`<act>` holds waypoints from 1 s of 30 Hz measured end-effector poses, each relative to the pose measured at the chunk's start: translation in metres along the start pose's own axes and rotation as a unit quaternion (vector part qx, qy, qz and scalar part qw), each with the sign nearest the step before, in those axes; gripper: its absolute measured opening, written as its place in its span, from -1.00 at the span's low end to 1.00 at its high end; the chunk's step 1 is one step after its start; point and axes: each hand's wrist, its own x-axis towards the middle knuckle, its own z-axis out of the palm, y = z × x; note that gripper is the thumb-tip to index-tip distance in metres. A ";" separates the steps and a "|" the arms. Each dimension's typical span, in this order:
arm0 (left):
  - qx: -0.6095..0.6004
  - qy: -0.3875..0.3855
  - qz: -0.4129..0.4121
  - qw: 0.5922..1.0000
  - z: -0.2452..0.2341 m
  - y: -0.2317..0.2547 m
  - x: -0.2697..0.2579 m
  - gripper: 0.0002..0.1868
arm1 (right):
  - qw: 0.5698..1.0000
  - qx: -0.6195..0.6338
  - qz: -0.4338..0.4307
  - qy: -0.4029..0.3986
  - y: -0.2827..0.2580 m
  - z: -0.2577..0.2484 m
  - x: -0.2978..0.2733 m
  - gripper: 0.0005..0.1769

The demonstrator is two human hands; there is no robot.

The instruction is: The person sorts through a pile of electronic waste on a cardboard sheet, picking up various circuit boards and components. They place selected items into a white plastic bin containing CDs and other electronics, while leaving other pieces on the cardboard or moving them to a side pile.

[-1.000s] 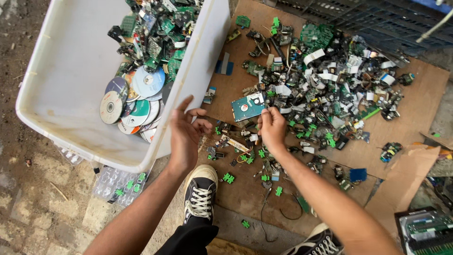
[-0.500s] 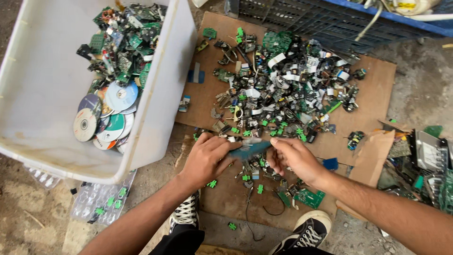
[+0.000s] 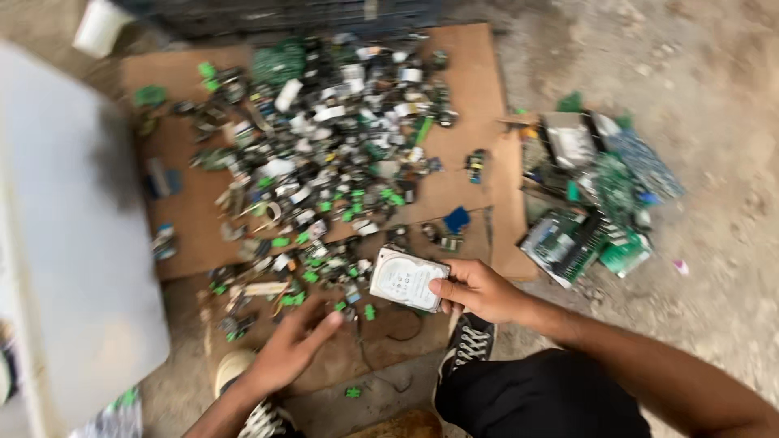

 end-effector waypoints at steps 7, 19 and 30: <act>-0.055 0.033 -0.085 0.994 0.012 -0.009 0.025 -0.54 | 0.930 0.165 -0.124 0.306 0.124 -0.050 -0.084 -0.76; 0.011 0.121 -0.197 0.973 0.043 -0.025 0.076 -0.58 | 0.704 0.231 -0.047 0.670 0.196 -0.112 -0.162 -0.73; -0.027 0.107 -0.170 0.979 -0.019 -0.194 0.121 -0.52 | 0.624 0.392 -0.155 0.659 0.239 -0.174 -0.144 -0.69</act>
